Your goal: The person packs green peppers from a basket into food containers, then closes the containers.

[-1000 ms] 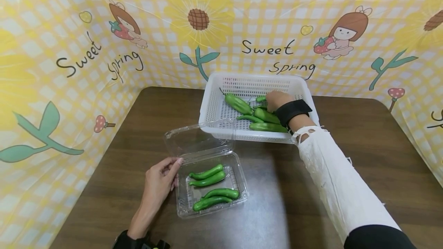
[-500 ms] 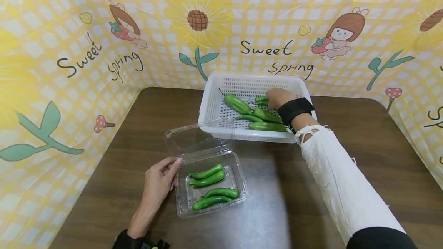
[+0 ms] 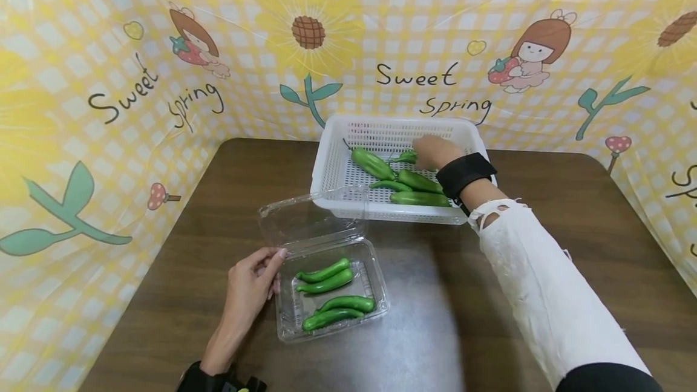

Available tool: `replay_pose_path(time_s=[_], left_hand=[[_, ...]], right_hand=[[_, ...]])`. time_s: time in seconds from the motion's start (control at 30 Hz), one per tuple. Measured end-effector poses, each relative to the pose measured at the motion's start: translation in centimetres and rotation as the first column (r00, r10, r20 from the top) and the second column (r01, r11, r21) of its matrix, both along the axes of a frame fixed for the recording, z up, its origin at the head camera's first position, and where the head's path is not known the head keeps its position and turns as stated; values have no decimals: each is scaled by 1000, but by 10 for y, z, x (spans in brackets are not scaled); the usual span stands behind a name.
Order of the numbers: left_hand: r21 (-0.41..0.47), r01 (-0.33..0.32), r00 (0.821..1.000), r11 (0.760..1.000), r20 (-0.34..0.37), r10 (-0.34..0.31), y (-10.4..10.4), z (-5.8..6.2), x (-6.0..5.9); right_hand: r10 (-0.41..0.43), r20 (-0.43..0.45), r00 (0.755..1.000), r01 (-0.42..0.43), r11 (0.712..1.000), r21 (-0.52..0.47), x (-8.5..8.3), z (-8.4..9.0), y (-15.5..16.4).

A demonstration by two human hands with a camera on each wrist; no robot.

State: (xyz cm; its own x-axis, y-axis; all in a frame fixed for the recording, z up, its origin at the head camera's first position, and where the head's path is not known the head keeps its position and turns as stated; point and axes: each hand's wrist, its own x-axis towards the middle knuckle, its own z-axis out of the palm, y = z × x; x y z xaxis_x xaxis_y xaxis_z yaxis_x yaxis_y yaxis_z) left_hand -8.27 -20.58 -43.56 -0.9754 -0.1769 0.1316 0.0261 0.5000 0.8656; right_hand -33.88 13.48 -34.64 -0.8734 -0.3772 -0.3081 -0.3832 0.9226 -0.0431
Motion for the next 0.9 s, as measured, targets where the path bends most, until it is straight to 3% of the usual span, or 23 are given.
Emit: replay_pose_path(time_s=[0.53,0.9], left_hand=[[5,-9,1000,1000,7,9,0,-2,0],[-4,6,1000,1000,-16,-6,0,-2,-2]], right_hand=[[72,5,997,-73,997,15,19,22,-9],[121,-45,992,-122,992,-20,39,42,1]])
